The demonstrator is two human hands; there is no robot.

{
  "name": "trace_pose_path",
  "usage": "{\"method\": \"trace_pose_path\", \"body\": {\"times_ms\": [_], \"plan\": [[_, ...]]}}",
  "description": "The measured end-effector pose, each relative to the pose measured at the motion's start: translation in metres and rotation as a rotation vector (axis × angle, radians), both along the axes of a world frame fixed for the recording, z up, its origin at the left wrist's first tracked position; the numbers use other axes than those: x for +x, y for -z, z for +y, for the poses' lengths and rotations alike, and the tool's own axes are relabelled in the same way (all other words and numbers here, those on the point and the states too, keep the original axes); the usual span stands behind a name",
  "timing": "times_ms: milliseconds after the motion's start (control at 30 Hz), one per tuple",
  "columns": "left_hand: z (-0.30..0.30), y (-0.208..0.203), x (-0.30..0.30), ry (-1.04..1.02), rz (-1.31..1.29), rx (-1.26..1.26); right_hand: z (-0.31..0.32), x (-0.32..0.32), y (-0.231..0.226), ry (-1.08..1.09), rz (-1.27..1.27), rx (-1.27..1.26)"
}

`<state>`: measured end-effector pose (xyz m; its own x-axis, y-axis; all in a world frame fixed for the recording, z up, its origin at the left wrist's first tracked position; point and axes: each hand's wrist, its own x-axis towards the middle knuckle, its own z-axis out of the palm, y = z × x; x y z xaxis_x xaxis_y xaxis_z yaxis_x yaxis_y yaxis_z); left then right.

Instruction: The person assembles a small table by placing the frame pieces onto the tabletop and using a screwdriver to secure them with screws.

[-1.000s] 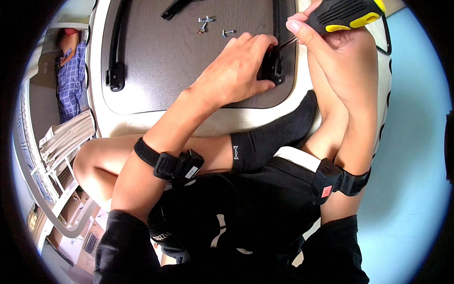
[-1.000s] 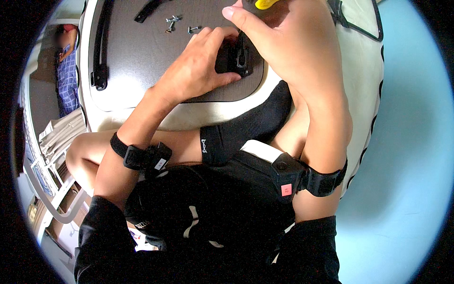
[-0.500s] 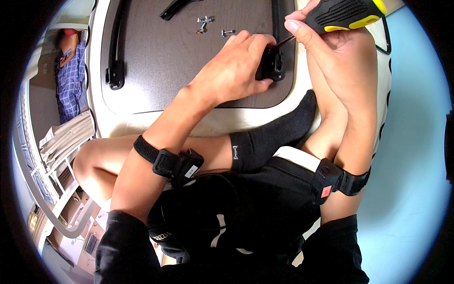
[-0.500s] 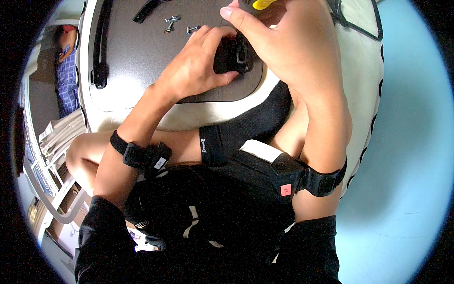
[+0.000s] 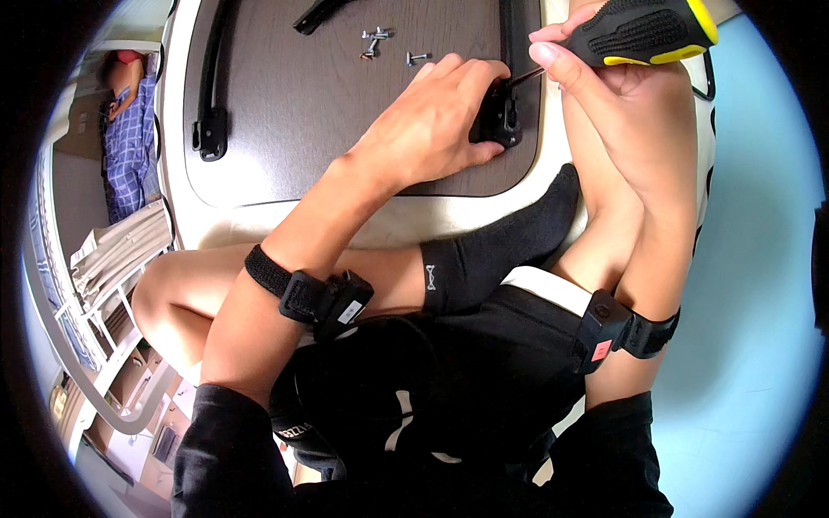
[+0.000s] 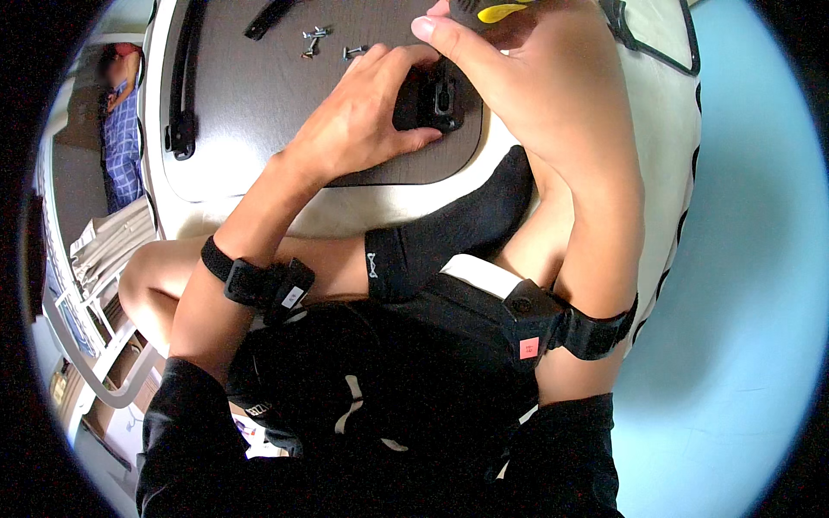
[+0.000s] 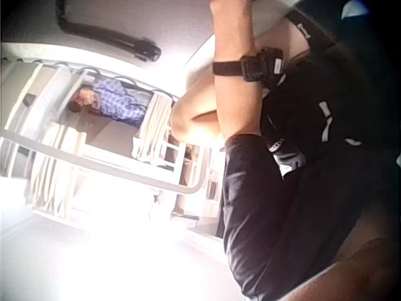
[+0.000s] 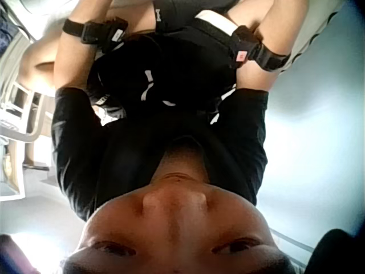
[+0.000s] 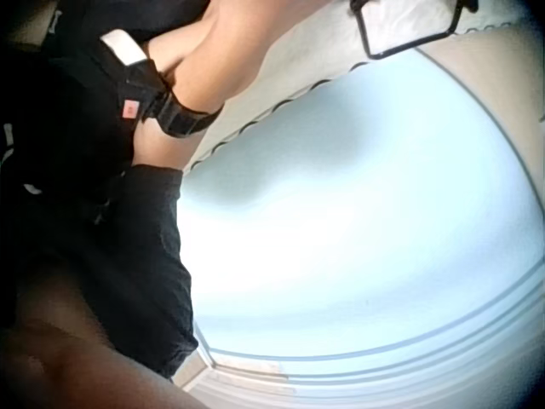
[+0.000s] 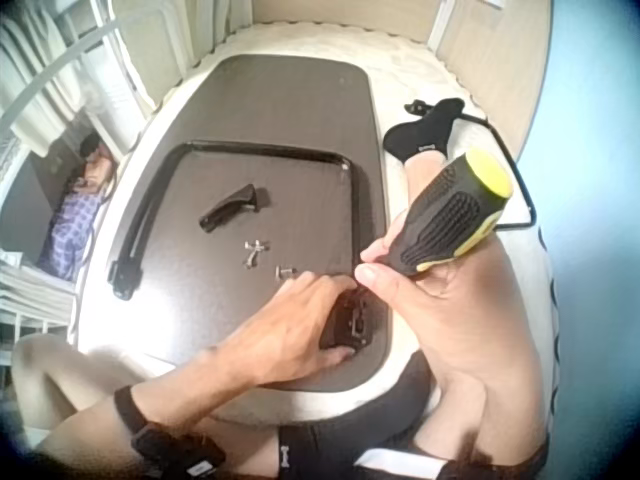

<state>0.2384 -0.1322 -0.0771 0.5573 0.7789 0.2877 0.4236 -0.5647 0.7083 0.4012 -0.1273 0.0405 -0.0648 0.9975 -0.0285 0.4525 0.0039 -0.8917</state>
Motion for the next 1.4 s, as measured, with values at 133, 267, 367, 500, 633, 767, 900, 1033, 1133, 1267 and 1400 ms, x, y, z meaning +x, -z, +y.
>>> {"method": "trace_pose_path", "body": {"times_ms": [133, 267, 367, 500, 633, 767, 900, 1033, 1133, 1267, 1400], "plan": [[0.000, -0.002, 0.002, -0.013, 0.010, 0.004, -0.008, -0.007, -0.004, -0.063, -0.282, 0.166], [-0.002, 0.001, 0.002, -0.029, 0.004, -0.005, -0.001, 0.008, 0.010, -0.072, -0.132, 0.119], [-0.003, 0.001, 0.002, -0.038, -0.004, -0.016, -0.007, -0.004, 0.008, 0.042, -0.146, 0.122], [-0.003, 0.000, 0.002, -0.031, -0.003, -0.013, -0.009, -0.010, 0.001, 0.117, -0.156, 0.079], [-0.003, 0.005, 0.004, -0.055, -0.040, -0.022, 0.001, -0.010, -0.019, 0.071, -0.085, -0.038], [0.000, 0.004, 0.006, -0.087, -0.107, 0.021, 0.005, -0.011, 0.003, -0.024, -0.467, 0.283], [0.006, 0.005, 0.005, -0.095, -0.216, 0.004, 0.004, -0.009, -0.001, 0.008, -0.163, 0.083], [0.010, -0.002, 0.006, -0.143, -0.225, 0.030, -0.004, -0.025, -0.004, 0.100, -0.226, 0.163], [0.011, -0.007, 0.008, -0.129, -0.190, 0.058, 0.006, 0.000, 0.002, -0.070, -0.227, 0.274], [0.013, -0.007, 0.013, -0.124, -0.165, 0.087, -0.004, 0.006, -0.011, -0.062, -0.065, 0.393], [0.015, -0.003, 0.012, -0.116, -0.198, 0.095, 0.000, 0.009, -0.003, -0.083, 0.302, 0.349]]}}
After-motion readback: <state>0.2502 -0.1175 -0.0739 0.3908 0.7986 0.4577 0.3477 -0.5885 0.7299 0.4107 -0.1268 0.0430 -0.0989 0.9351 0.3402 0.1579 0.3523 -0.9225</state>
